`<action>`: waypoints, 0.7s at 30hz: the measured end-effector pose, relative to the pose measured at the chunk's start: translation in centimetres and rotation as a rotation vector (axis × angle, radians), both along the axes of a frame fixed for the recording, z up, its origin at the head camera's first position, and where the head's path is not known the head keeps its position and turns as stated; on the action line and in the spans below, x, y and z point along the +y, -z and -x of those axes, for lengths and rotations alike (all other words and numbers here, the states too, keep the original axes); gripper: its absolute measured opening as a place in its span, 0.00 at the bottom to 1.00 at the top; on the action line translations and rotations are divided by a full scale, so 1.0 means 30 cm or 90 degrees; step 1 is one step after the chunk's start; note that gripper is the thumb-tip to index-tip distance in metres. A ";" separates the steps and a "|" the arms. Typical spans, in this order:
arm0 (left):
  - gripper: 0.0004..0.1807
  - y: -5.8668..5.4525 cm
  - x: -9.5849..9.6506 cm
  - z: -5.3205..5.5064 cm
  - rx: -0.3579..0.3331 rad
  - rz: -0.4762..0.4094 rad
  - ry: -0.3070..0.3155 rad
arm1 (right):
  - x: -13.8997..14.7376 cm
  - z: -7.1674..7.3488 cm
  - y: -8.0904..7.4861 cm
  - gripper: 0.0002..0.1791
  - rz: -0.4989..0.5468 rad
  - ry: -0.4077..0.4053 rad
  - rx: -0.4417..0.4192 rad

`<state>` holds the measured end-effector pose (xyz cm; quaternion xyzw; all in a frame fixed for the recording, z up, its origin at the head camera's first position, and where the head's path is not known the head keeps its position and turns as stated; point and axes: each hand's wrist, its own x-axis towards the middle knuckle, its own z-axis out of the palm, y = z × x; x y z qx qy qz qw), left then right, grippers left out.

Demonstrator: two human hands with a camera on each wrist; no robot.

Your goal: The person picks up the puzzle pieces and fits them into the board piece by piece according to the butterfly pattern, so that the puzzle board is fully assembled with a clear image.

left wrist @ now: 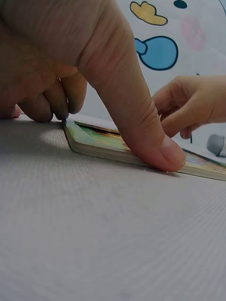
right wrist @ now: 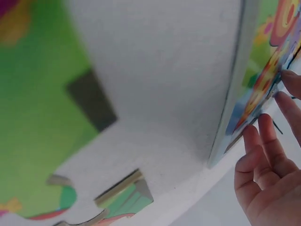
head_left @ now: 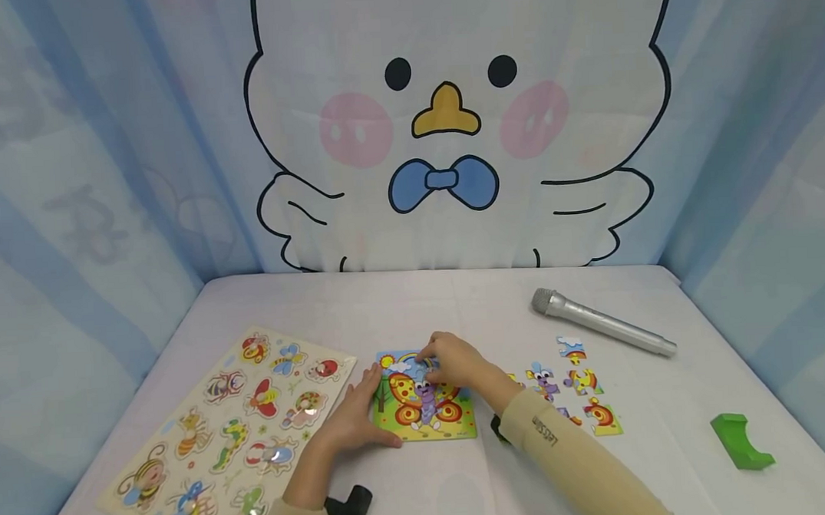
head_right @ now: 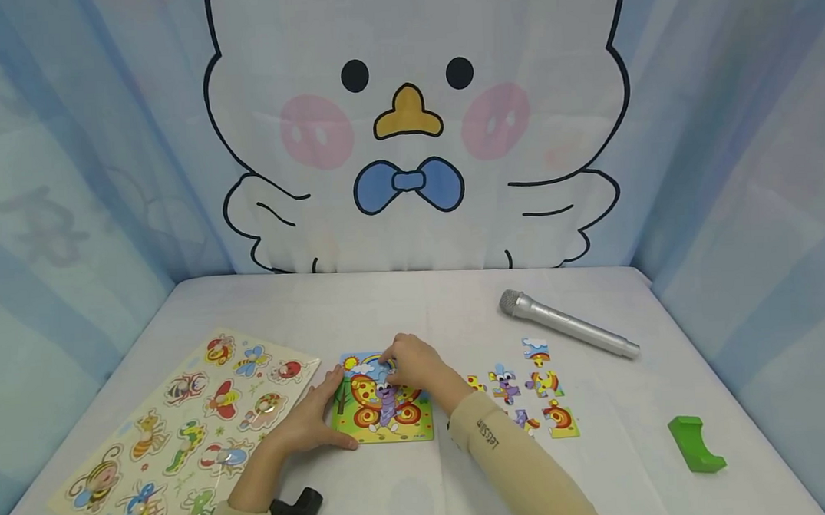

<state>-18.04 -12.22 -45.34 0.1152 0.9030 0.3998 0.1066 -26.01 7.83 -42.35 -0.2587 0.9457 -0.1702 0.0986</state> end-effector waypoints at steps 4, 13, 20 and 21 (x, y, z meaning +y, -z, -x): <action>0.63 0.004 -0.003 0.002 -0.005 0.004 -0.005 | 0.008 0.002 0.000 0.18 0.055 0.024 -0.046; 0.63 0.006 -0.001 0.001 -0.005 0.005 -0.013 | 0.075 0.013 0.002 0.19 0.168 0.048 -0.053; 0.62 0.009 0.002 0.003 0.007 0.008 -0.011 | 0.171 0.021 -0.018 0.21 0.197 0.079 -0.050; 0.62 0.009 0.003 0.003 0.008 0.007 -0.011 | 0.186 0.021 -0.021 0.21 0.202 0.088 -0.056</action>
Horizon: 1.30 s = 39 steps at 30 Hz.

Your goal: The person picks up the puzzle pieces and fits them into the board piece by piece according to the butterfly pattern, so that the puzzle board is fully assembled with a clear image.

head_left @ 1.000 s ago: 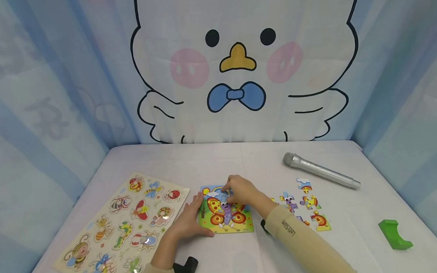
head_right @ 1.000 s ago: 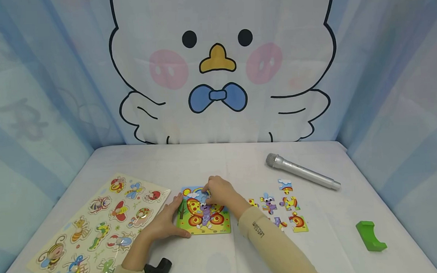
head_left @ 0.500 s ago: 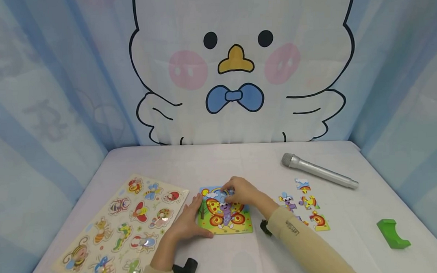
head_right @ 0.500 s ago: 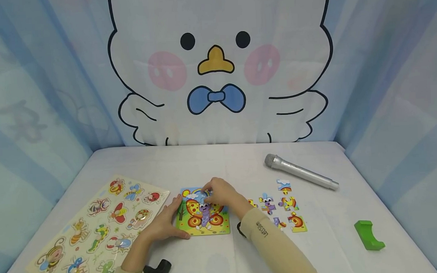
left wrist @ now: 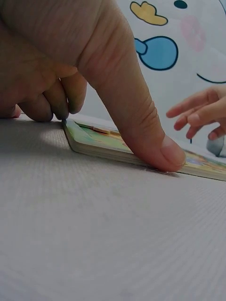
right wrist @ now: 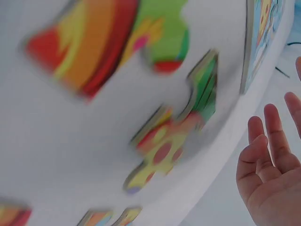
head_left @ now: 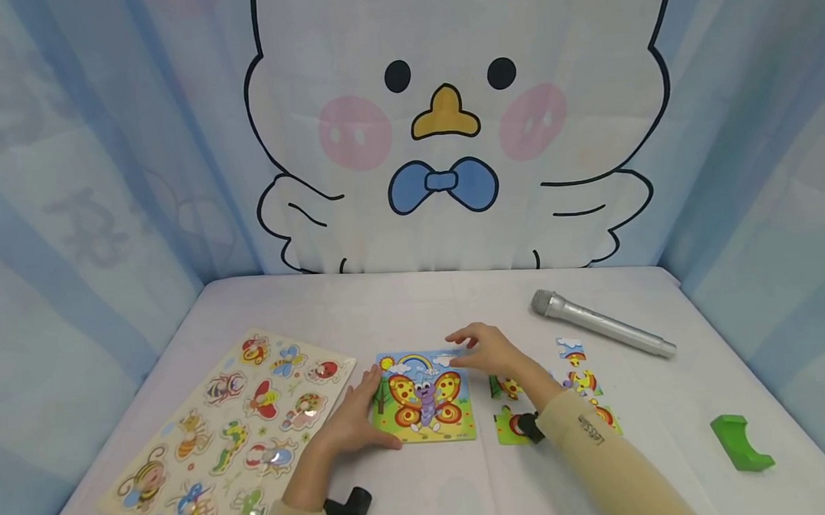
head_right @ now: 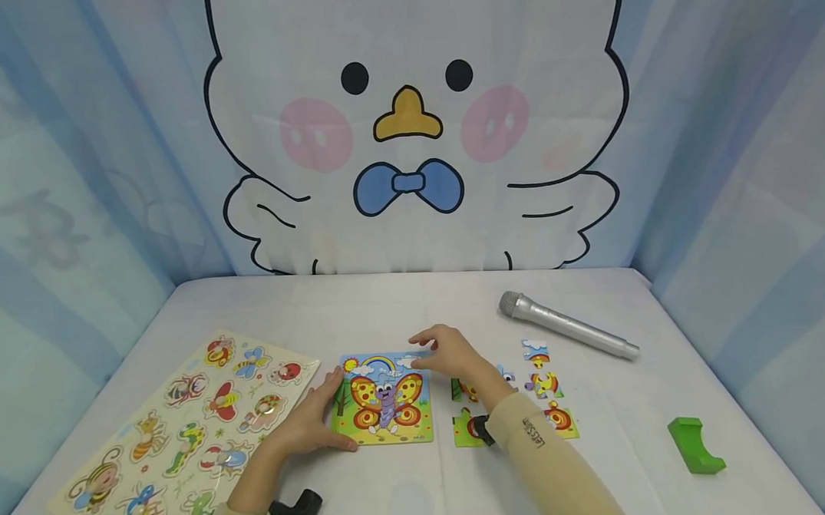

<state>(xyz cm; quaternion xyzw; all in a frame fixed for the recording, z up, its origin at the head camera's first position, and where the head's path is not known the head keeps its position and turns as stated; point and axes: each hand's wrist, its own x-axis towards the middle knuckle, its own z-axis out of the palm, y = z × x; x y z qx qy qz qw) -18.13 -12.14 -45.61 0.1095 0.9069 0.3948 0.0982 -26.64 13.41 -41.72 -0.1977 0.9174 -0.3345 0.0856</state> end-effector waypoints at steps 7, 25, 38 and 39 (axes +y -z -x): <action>0.63 0.000 -0.001 -0.001 0.003 0.001 -0.002 | 0.111 0.005 -0.001 0.23 0.005 0.034 0.004; 0.62 -0.003 0.000 0.001 0.000 -0.007 0.003 | 0.390 0.005 -0.023 0.24 -0.046 0.080 0.042; 0.63 0.000 -0.004 0.000 0.006 -0.007 0.006 | 0.524 0.010 -0.027 0.27 -0.112 0.137 -0.029; 0.63 0.000 -0.003 0.000 0.006 -0.007 0.006 | 0.532 0.011 -0.026 0.28 -0.116 0.142 -0.033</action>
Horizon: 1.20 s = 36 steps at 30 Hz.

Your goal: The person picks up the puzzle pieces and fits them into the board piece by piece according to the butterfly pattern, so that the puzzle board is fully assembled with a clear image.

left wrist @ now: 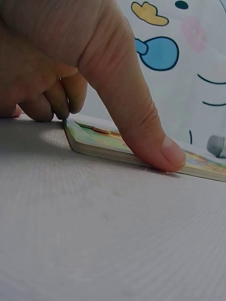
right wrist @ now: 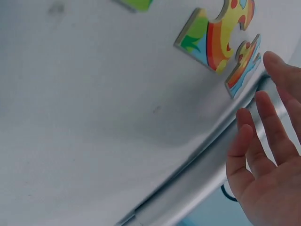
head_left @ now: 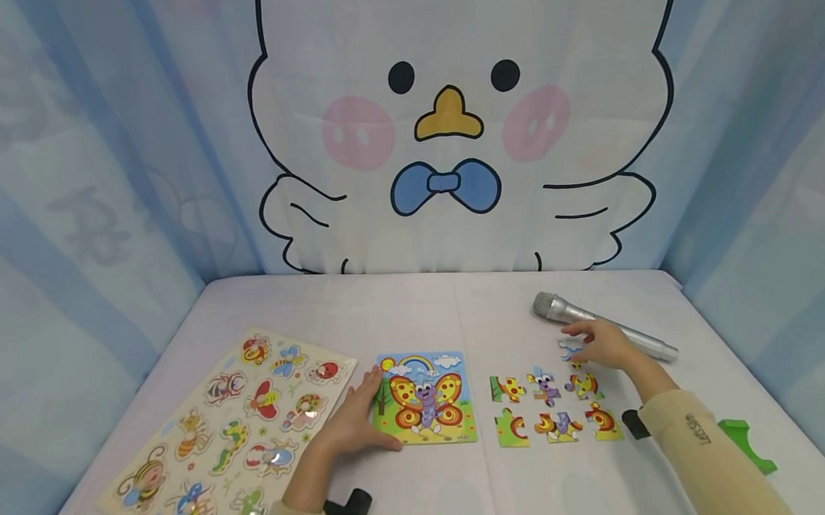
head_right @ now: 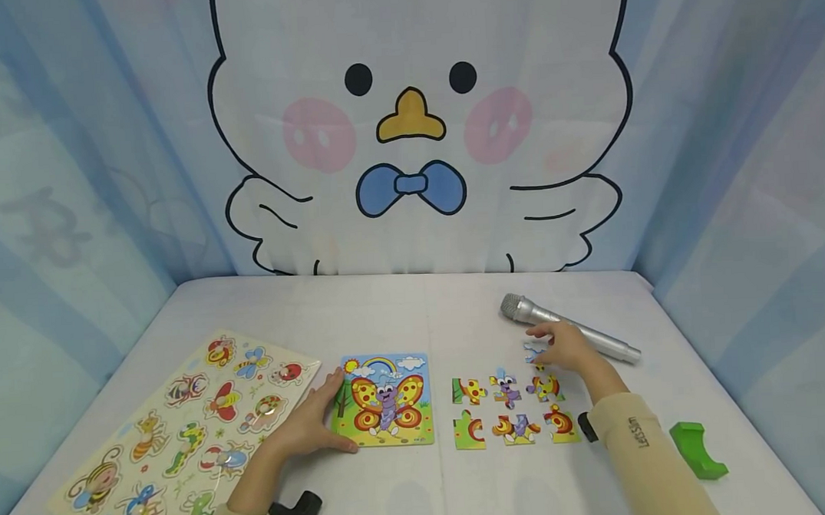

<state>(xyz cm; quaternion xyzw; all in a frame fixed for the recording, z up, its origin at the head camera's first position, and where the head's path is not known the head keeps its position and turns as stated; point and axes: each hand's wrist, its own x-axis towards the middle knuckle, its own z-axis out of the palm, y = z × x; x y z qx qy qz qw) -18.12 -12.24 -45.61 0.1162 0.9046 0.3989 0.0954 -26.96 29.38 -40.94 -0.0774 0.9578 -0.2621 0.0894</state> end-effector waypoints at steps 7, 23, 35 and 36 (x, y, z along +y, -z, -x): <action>0.62 0.000 -0.001 -0.002 -0.004 0.000 -0.006 | 0.027 0.005 0.018 0.29 -0.005 0.038 -0.034; 0.63 -0.001 -0.001 0.000 -0.004 0.003 0.001 | 0.047 0.006 0.042 0.25 -0.024 0.025 0.009; 0.63 0.006 -0.002 0.003 0.002 0.002 0.007 | 0.032 0.001 0.038 0.25 -0.012 0.039 0.001; 0.63 0.006 -0.003 0.003 0.002 0.002 0.005 | 0.026 0.001 0.036 0.25 -0.010 0.039 0.000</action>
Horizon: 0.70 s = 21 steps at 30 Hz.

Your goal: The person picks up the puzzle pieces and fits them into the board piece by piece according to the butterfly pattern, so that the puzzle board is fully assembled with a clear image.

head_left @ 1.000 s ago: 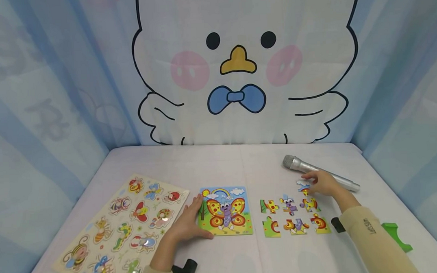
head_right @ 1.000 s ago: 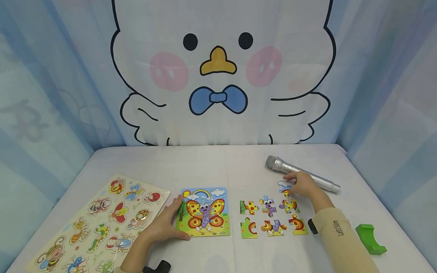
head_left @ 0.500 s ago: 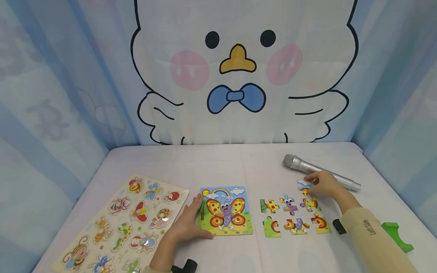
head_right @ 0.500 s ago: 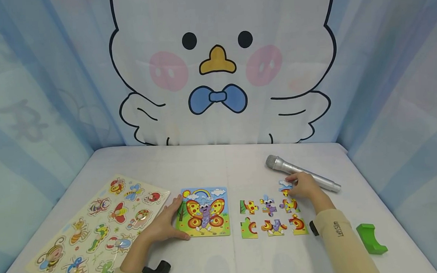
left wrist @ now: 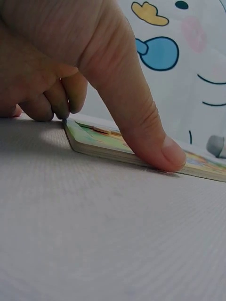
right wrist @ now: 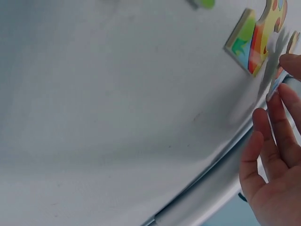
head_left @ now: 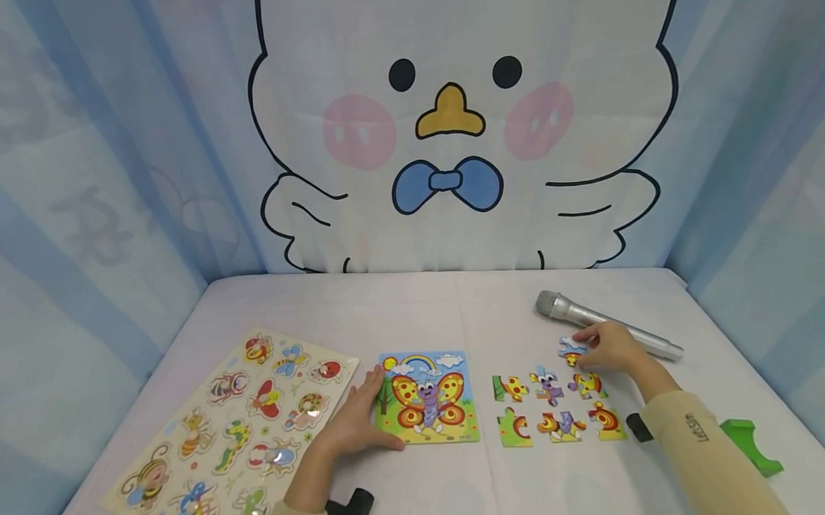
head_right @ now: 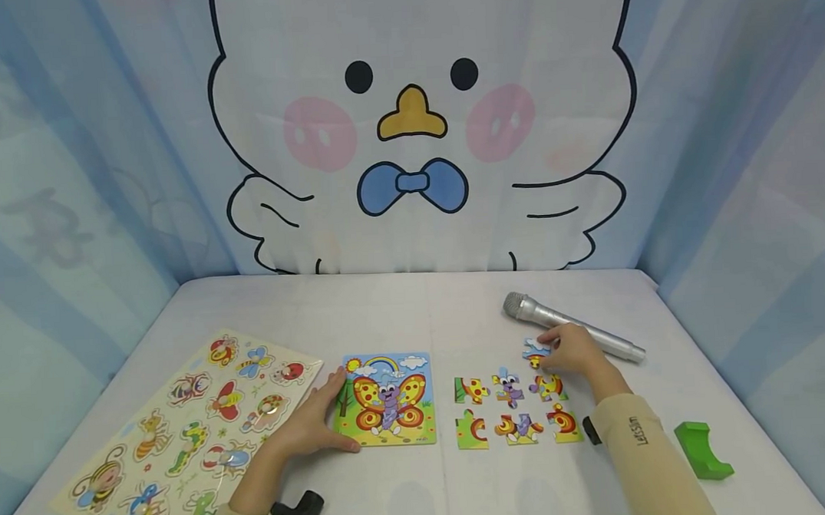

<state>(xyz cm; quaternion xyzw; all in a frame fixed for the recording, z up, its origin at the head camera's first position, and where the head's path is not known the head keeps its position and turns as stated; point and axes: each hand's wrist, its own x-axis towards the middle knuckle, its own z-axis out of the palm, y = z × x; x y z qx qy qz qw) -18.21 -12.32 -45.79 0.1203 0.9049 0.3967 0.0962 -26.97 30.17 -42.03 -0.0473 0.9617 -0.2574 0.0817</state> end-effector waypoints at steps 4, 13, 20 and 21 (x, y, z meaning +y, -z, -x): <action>0.63 -0.001 -0.002 -0.002 -0.003 0.000 -0.002 | -0.027 -0.001 -0.008 0.26 0.008 -0.005 0.002; 0.63 0.001 -0.002 -0.001 -0.007 0.000 -0.006 | -0.111 0.018 -0.002 0.24 0.015 -0.047 0.045; 0.63 0.002 0.000 -0.002 -0.008 -0.003 -0.007 | -0.199 0.012 -0.001 0.23 0.026 -0.105 0.072; 0.63 0.001 0.000 -0.002 -0.008 -0.004 -0.008 | -0.213 0.010 -0.002 0.23 0.025 -0.111 0.074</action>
